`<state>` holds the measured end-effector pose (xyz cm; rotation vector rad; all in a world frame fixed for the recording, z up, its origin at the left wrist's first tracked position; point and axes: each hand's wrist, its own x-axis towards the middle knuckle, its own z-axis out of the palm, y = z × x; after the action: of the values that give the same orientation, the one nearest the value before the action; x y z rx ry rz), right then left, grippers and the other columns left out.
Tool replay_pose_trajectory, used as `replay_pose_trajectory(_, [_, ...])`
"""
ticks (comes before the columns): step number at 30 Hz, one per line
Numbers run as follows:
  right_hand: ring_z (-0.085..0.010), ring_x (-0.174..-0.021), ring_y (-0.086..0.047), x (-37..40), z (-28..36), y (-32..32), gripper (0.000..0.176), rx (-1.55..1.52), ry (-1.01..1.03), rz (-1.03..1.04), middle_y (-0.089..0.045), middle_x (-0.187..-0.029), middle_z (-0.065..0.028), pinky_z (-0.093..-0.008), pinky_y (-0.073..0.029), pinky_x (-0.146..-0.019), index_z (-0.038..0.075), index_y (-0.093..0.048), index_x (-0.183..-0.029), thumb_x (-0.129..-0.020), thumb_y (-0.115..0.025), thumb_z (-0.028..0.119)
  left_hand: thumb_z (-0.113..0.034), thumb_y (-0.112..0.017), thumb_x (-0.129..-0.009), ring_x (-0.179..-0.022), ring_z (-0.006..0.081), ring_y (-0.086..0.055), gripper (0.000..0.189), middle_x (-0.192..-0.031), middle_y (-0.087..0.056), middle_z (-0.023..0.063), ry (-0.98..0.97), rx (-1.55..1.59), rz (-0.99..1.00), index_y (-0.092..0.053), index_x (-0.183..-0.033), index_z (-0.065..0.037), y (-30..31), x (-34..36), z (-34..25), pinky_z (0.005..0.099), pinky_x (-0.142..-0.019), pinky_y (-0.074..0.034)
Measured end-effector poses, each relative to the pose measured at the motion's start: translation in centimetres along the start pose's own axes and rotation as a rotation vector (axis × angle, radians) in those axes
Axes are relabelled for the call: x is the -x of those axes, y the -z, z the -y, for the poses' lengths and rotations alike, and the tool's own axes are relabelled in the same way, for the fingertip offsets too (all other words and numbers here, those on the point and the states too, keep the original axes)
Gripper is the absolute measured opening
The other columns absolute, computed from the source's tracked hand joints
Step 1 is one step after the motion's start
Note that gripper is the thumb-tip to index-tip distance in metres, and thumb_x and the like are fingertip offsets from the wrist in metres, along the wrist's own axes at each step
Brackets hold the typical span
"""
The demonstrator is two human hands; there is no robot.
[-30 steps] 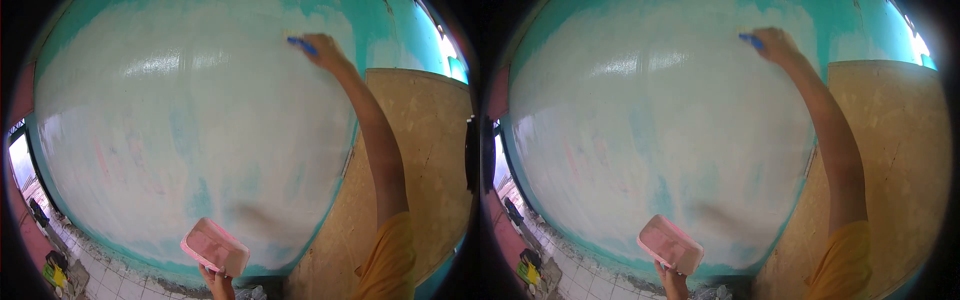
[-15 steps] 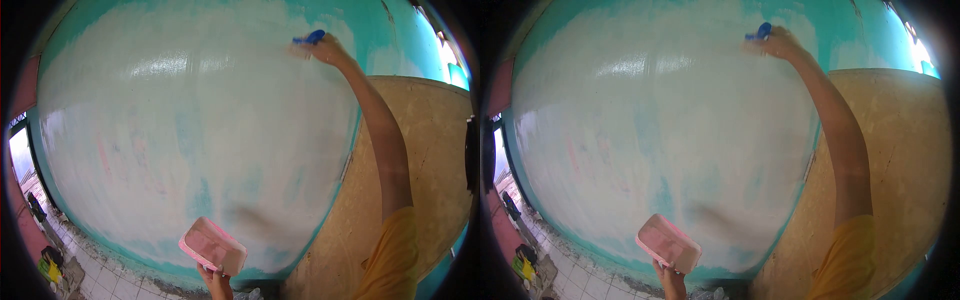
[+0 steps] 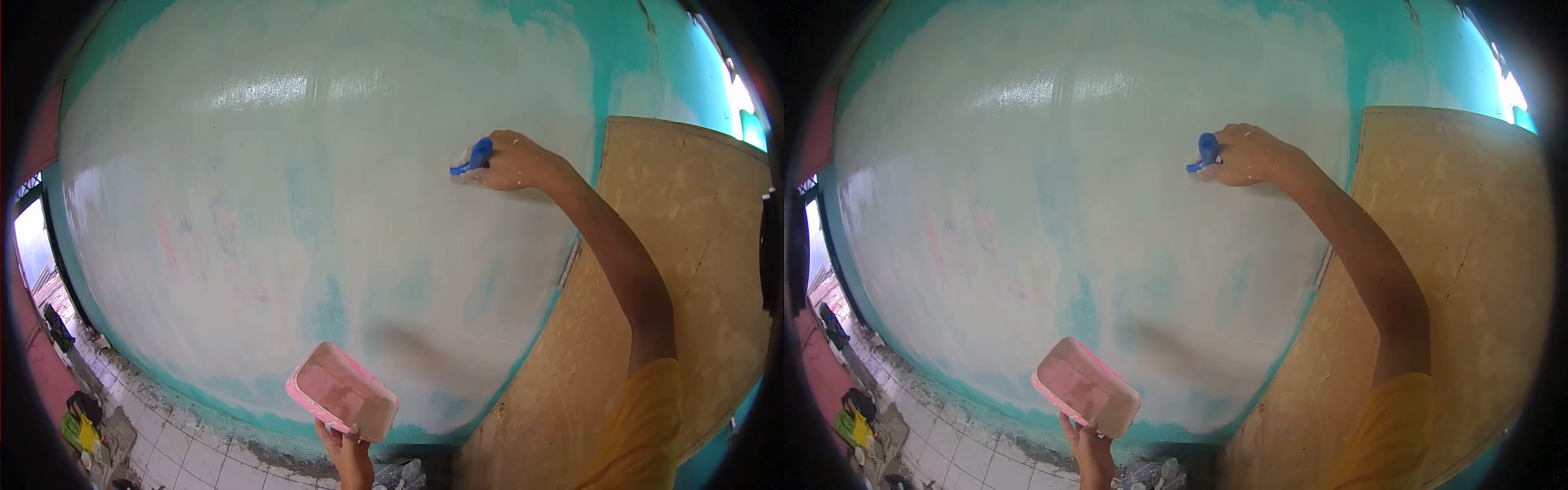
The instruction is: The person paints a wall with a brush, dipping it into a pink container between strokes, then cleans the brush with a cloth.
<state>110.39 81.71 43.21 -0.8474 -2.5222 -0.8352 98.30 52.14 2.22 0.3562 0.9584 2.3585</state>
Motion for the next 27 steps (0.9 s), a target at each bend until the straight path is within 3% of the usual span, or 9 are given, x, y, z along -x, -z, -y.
replay_pose_trajectory(3, [-0.0327,-0.111,-0.056,-1.0,0.2,1.8,0.043,0.000,0.028,0.021,-0.063,-0.118,-0.0154,-0.0403,-0.043,-0.099,0.016,-0.068,-0.113,-0.091,-0.051,0.049,-0.013,-0.060,-0.080,-0.120,0.0302,-0.046,0.084,-0.136,-0.039,0.0126,0.010,-0.001,-0.005,-0.013,-0.149,-0.016,0.1,0.1,-0.1,0.0484,-0.084,-0.048])
replay_pose_trajectory(8, [-0.0340,-0.113,-0.056,-7.2,-6.4,5.6,0.048,0.025,-0.076,-0.371,-0.063,-0.120,-0.0137,-0.0419,-0.044,-0.098,0.016,-0.067,-0.117,-0.091,-0.049,0.052,-0.022,-0.063,-0.087,-0.116,0.0309,-0.047,0.086,-0.140,-0.035,0.0130,0.039,-0.088,0.007,-0.006,-0.151,-0.012,0.4,0.0,0.0,0.0459,-0.087,-0.046])
replay_pose_trajectory(11, [-0.0338,-0.099,-0.063,-7.8,-6.2,8.6,0.047,-0.104,-0.189,-0.595,-0.067,-0.108,-0.0145,-0.0412,-0.050,-0.089,0.016,-0.067,-0.115,-0.092,-0.048,0.052,-0.021,-0.063,-0.086,-0.116,0.0306,-0.048,0.086,-0.138,-0.036,0.0117,0.047,-0.101,-0.027,-0.007,-0.151,-0.014,0.7,-0.1,0.0,0.0451,-0.087,-0.046])
replay_pose_trajectory(13, [-0.0338,-0.089,-0.066,-8.4,-6.2,8.2,0.033,-0.072,-0.123,-0.985,-0.069,-0.096,-0.0137,-0.0424,-0.053,-0.079,0.013,-0.068,-0.107,-0.091,-0.053,0.038,-0.018,-0.062,-0.085,-0.114,0.0283,-0.048,0.086,-0.137,-0.038,0.0108,0.059,-0.107,-0.072,-0.007,-0.151,-0.014,0.7,-0.2,0.0,0.0426,-0.084,-0.047])
replay_pose_trajectory(14, [-0.0338,-0.089,-0.066,-8.4,-6.0,7.5,0.033,-0.073,-0.121,-0.987,-0.069,-0.096,-0.0137,-0.0424,-0.053,-0.079,0.013,-0.068,-0.107,-0.091,-0.053,0.038,-0.018,-0.062,-0.085,-0.114,0.0283,-0.048,0.086,-0.137,-0.038,0.0108,0.057,-0.105,-0.072,-0.007,-0.151,-0.014,0.7,-0.2,0.0,0.0426,-0.084,-0.047])
replay_pose_trajectory(18, [-0.0340,-0.086,-0.065,-5.1,-2.5,2.6,0.020,0.214,0.073,-0.544,-0.068,-0.089,-0.0153,-0.0456,-0.051,-0.078,0.008,-0.067,-0.098,-0.081,-0.058,0.013,-0.019,-0.062,-0.085,-0.110,0.0255,-0.050,0.086,-0.135,-0.041,0.0096,0.083,-0.103,-0.071,-0.007,-0.151,-0.013,0.8,-0.7,-0.2,0.0394,-0.081,-0.046])
replay_pose_trajectory(23, [-0.0349,-0.099,-0.061,-0.5,3.6,0.3,0.032,-0.028,0.135,-0.043,-0.066,-0.100,-0.0178,-0.0436,-0.047,-0.090,0.008,-0.068,-0.102,-0.088,-0.058,0.034,-0.030,-0.062,-0.088,-0.103,0.0226,-0.051,0.082,-0.129,-0.044,0.0098,0.030,-0.115,-0.016,-0.012,-0.149,-0.010,-0.1,-0.5,-0.2,0.0337,-0.076,-0.047])
replay_pose_trajectory(25, [-0.0350,-0.105,-0.058,-0.8,4.1,1.4,0.040,-0.018,0.110,0.048,-0.065,-0.106,-0.0185,-0.0437,-0.045,-0.094,0.008,-0.068,-0.105,-0.089,-0.056,0.043,-0.012,-0.060,-0.080,-0.119,0.0292,-0.046,0.083,-0.135,-0.040,0.0120,0.042,0.014,0.026,-0.013,-0.148,-0.016,-0.4,-0.4,-0.3,0.0487,-0.085,-0.048])
replay_pose_trajectory(27, [-0.0351,-0.111,-0.056,-2.3,3.2,2.1,0.050,-0.010,0.087,0.130,-0.063,-0.113,-0.0191,-0.0438,-0.043,-0.097,0.008,-0.068,-0.107,-0.090,-0.053,0.052,-0.012,-0.060,-0.080,-0.119,0.0289,-0.047,0.083,-0.135,-0.040,0.0119,0.042,0.003,0.017,-0.013,-0.148,-0.016,-0.1,-0.3,-0.1,0.0486,-0.085,-0.048])
